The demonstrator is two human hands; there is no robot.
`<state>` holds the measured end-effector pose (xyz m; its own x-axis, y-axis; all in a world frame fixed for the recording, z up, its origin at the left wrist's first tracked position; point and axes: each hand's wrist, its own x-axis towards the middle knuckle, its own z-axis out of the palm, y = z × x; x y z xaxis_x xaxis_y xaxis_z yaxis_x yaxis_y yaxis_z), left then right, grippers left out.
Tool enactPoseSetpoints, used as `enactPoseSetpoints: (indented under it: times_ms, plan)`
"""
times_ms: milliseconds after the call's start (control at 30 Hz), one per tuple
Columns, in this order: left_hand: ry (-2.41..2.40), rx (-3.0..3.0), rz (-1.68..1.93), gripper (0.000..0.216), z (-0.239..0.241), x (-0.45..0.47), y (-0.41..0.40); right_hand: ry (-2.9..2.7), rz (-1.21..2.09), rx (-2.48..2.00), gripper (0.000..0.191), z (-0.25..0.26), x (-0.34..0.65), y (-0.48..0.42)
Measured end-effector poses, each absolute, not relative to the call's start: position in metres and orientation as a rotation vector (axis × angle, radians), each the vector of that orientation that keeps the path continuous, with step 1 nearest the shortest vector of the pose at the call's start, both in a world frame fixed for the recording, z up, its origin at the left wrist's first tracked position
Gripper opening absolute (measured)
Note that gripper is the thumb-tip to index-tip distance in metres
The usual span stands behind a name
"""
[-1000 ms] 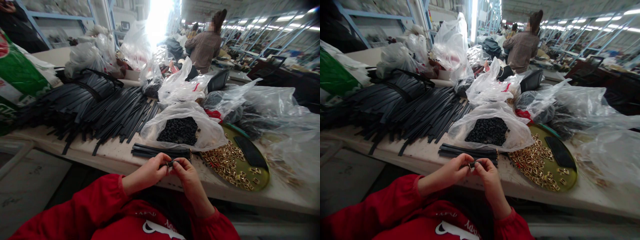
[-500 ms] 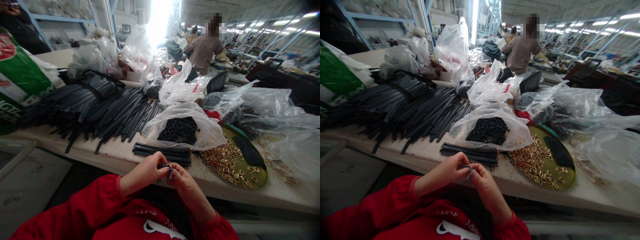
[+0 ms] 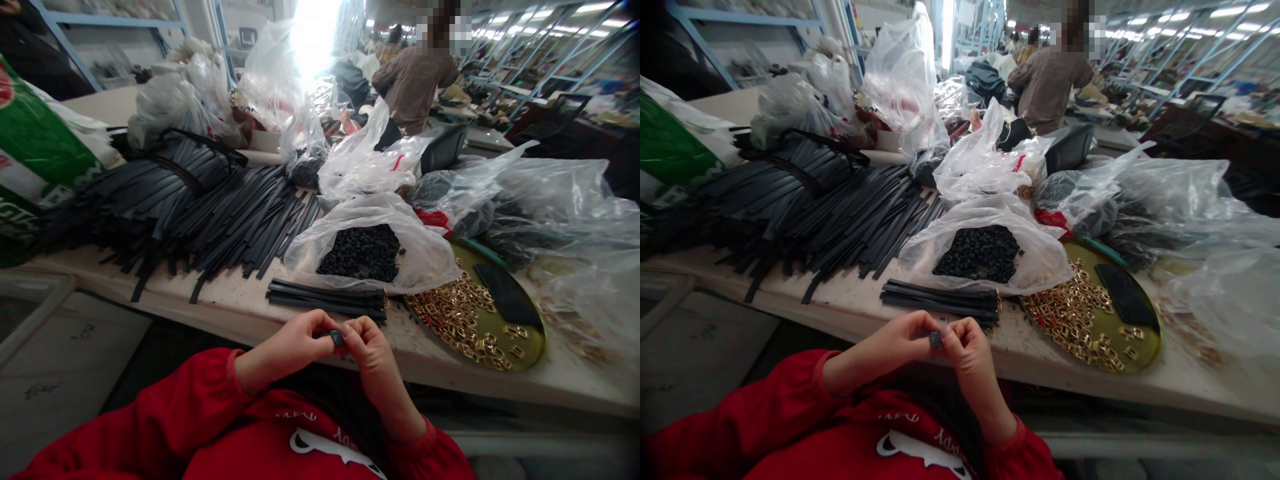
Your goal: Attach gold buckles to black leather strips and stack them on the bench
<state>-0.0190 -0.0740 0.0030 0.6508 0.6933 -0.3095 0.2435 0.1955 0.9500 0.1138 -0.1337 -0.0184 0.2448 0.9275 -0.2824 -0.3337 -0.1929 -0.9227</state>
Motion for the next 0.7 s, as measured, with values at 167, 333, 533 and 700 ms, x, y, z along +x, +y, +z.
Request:
enactPoseSetpoints:
  times_ms: [167, 333, 533, 700]
  plan:
    - [0.913, 1.334, 0.354, 0.019, -0.009, -0.017, -0.072, -0.715, 1.207, -1.354, 0.036, -0.030, 0.114, -0.128]
    - [0.851, 1.303, 0.309, 0.024, -0.005, -0.020, -0.068, -0.836, 1.349, -1.291, 0.032, -0.026, 0.121, -0.133]
    - [0.815, 1.163, 0.259, 0.025, 0.002, -0.024, -0.068, -0.829, 1.467, -1.289, 0.026, -0.022, 0.127, -0.140]
    - [0.719, 1.101, 0.180, 0.023, 0.008, -0.030, -0.069, -0.968, 1.279, -1.462, 0.023, -0.023, 0.129, -0.143]
